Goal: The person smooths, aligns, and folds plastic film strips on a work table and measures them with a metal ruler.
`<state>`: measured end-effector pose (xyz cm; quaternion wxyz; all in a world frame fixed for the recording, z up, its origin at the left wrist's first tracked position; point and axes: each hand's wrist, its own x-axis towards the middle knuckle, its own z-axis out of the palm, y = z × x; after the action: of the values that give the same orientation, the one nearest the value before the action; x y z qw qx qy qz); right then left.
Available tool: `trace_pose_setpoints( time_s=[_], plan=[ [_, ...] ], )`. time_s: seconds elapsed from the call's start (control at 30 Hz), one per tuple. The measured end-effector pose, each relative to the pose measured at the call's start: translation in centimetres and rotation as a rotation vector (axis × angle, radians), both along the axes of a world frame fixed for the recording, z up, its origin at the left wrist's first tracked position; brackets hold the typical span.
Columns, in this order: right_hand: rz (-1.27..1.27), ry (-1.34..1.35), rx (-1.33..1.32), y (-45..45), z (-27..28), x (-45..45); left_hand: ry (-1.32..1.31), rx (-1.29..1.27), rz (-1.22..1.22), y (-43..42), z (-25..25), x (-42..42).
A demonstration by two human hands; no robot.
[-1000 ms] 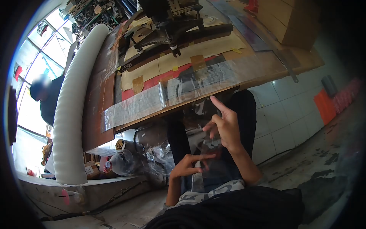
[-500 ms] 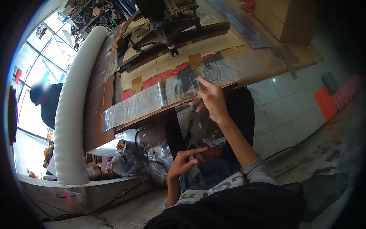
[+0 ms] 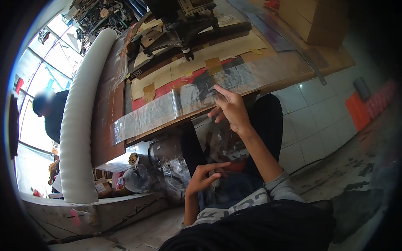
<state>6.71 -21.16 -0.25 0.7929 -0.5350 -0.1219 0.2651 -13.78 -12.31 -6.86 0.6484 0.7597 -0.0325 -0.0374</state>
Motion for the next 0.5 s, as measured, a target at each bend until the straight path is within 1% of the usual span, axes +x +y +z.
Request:
trace_pose_setpoints(
  time_s=[0.1, 0.3, 0.5],
  plan=[
    [-0.011, 0.003, -0.007, 0.2, 0.6, -0.9, 0.021, 0.025, 0.010, 0.2, 0.0, -0.2],
    [-0.019, 0.000, 0.006, 0.3, 0.3, -1.6, -0.046, 0.017, 0.032, 0.4, -0.1, -0.4],
    [-0.048, 0.004, 0.013, 0.3, 0.0, -1.4, 0.074, -0.003, 0.031, 0.3, 0.0, -0.6]
  ],
)
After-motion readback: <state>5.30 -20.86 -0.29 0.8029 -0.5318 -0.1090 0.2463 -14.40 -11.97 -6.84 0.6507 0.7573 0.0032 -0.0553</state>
